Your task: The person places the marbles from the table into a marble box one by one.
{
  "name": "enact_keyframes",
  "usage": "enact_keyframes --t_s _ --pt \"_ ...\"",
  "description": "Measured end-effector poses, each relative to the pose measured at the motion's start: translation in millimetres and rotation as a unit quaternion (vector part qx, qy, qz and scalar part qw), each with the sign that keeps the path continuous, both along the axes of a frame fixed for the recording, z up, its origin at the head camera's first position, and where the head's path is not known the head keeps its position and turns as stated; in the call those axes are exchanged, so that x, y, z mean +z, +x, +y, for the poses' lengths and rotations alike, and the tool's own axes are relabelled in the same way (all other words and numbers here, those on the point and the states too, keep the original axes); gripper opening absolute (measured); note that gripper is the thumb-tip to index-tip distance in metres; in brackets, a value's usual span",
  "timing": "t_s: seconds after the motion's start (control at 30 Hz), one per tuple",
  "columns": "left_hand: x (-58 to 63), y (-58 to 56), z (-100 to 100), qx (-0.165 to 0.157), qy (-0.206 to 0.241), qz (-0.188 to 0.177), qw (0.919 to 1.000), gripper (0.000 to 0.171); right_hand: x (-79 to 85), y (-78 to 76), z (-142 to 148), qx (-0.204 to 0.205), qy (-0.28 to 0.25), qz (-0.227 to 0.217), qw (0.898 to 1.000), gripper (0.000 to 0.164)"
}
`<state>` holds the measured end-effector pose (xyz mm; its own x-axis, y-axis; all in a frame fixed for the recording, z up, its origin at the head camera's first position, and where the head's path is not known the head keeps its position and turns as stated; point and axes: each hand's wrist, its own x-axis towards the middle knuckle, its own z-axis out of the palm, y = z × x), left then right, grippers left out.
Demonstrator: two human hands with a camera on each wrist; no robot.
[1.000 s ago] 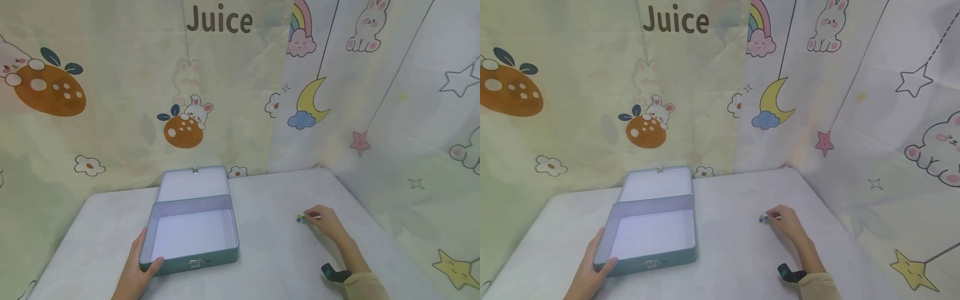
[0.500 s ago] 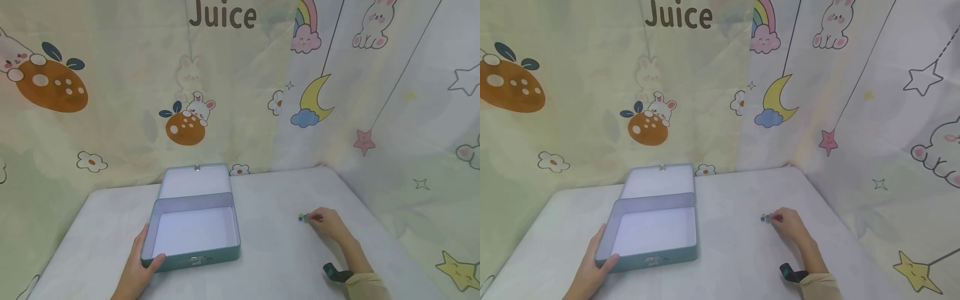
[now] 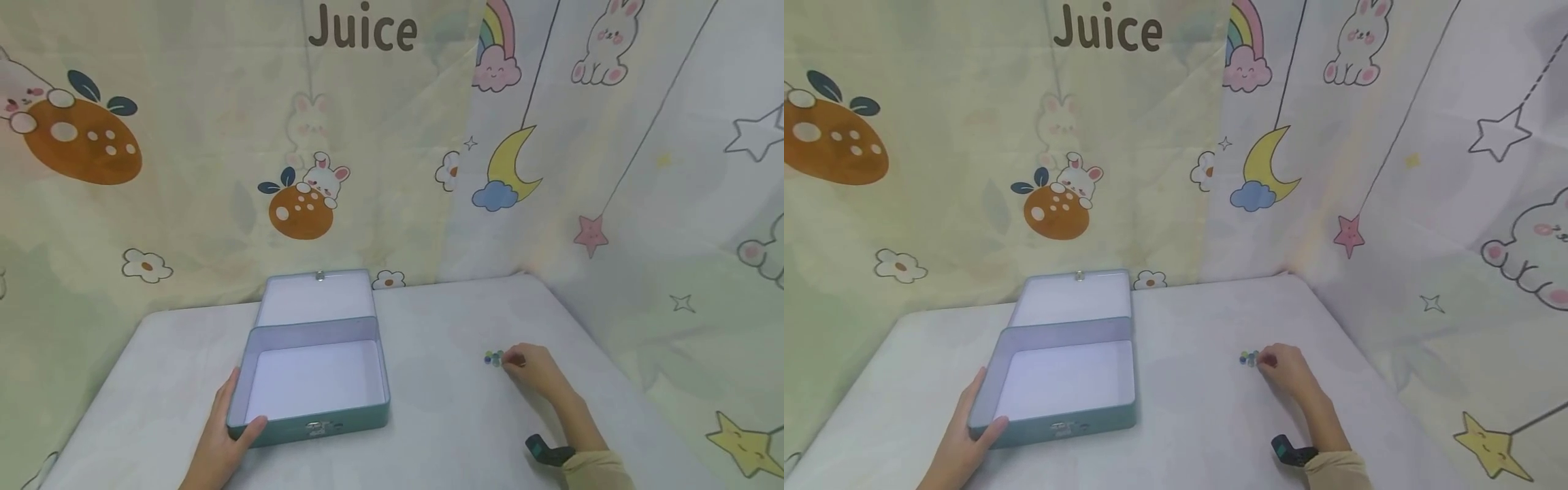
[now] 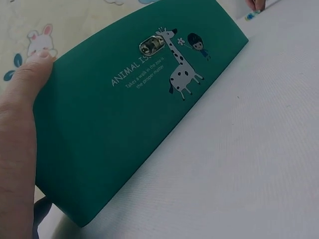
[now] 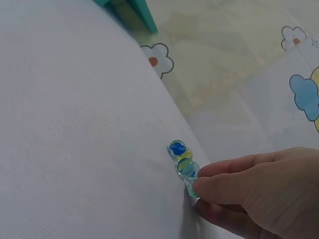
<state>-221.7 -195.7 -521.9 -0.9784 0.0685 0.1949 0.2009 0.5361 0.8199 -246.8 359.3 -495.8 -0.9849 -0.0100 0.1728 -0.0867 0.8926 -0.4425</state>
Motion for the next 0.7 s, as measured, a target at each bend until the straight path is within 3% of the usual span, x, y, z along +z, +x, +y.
enact_keyframes --t_s 0.47,0.7 --pt "-2.8 1.3 2 0.0 0.01 0.021 0.9997 0.09 8.9 14.3 -8 0.0 0.04 -0.039 0.998 0.008" --pt "-3.4 1.0 1 0.001 0.012 0.024 0.9996 0.09 3.3 17.2 -20 0.004 0.042 -0.045 0.998 0.009"
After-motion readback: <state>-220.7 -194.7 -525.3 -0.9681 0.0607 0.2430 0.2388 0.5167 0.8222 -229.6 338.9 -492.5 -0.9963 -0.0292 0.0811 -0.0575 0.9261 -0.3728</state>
